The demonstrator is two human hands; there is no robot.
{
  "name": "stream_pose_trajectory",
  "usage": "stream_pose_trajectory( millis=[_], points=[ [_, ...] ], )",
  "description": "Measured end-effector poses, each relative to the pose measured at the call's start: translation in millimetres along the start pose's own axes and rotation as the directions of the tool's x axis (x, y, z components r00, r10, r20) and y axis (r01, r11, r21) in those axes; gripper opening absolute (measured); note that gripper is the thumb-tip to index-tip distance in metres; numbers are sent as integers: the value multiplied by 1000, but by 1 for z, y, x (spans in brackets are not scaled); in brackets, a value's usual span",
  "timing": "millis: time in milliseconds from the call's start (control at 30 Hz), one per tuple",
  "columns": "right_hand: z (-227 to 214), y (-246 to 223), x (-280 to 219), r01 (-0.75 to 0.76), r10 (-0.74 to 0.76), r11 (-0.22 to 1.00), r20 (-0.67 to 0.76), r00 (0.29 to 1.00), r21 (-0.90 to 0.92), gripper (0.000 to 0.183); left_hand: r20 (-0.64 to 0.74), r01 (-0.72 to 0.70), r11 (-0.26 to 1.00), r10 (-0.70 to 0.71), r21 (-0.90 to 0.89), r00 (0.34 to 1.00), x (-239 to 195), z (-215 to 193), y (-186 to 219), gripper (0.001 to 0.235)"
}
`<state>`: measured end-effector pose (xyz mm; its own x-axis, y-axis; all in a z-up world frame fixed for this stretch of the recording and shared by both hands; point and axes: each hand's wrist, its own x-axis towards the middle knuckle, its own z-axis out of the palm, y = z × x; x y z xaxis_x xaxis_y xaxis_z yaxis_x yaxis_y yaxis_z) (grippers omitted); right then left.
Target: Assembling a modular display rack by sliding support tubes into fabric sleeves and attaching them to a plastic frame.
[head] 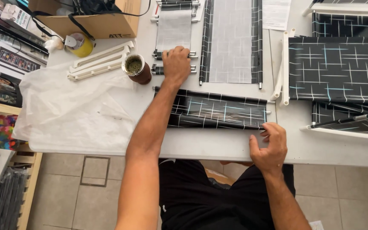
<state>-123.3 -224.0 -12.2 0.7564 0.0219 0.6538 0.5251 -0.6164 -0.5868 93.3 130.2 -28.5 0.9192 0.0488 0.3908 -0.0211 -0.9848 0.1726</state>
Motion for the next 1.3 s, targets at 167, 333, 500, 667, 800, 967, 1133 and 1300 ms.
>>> stream_pose_trajectory(
  millis=[167,333,500,667,800,967,1133,1300],
  points=[
    [-3,-2,5,-32,26,995,-70,997,-94,54,48,-89,983,98,-161,994,-68,-108,61,36],
    [-6,-23,11,-4,16,984,65,998,-180,52,-290,-316,728,166,-609,942,-164,-178,61,13],
    [-6,-22,8,119,-110,983,74,991,-136,51,-389,18,746,-368,-666,844,-203,-198,-45,24],
    [-4,-17,2,146,-132,981,112,985,-125,51,-467,163,899,-357,-406,809,-157,-195,-151,13],
    [2,-13,-3,171,-159,975,89,983,-145,49,-247,295,935,-338,-196,908,-106,-148,-222,17],
    [5,-16,-5,119,-102,970,90,991,-210,49,87,378,918,-389,123,917,-73,-91,-271,31],
    [7,-13,-4,142,-124,971,105,987,-192,49,175,323,928,-355,184,918,-60,-95,-270,36],
    [9,-11,-4,164,-139,966,134,981,-199,50,195,220,945,-269,241,943,-65,-85,-282,39]
  ],
)
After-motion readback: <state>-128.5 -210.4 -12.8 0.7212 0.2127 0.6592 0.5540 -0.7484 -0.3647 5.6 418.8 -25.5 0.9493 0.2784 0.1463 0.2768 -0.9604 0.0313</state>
